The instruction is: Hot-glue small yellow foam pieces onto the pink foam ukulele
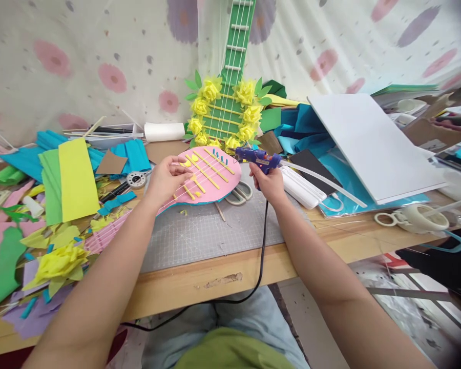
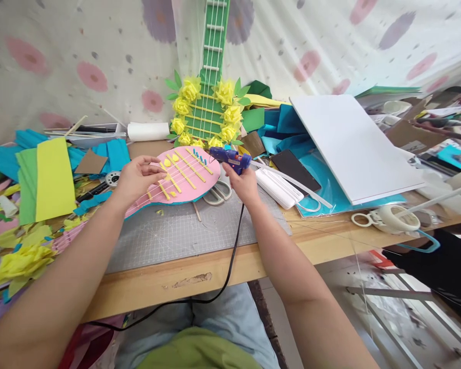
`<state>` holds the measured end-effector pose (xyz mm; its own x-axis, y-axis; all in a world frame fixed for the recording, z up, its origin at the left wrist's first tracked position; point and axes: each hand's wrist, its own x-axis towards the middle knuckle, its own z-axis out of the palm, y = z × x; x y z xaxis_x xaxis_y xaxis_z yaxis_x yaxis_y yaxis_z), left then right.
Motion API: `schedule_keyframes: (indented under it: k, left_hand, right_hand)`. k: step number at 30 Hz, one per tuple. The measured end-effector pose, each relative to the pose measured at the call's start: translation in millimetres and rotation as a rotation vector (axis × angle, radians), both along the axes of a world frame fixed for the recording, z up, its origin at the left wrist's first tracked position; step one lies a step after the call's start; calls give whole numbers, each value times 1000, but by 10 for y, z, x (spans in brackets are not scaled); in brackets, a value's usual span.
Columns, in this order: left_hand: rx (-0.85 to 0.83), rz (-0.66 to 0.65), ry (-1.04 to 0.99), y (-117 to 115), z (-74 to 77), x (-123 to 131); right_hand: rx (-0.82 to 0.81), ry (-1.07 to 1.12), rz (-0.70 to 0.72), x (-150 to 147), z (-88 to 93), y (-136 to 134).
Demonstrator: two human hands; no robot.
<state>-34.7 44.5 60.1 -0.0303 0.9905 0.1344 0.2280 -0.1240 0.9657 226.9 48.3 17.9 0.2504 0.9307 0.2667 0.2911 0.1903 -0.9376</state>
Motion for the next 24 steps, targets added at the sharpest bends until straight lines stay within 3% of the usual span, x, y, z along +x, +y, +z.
schedule_keyframes:
  k: [7, 12, 18, 24]
  left_hand:
    - [26, -248, 454, 0, 246, 37]
    - [47, -278, 675, -46, 253, 68]
    - [16, -272, 809, -61, 234, 79]
    - [1, -300, 814, -48, 250, 65]
  right_hand:
    - [-19, 204, 7, 166, -54, 135]
    - [-18, 226, 23, 159, -54, 136]
    - [-6, 226, 52, 124, -22, 100]
    - [-12, 231, 60, 108, 8, 87]
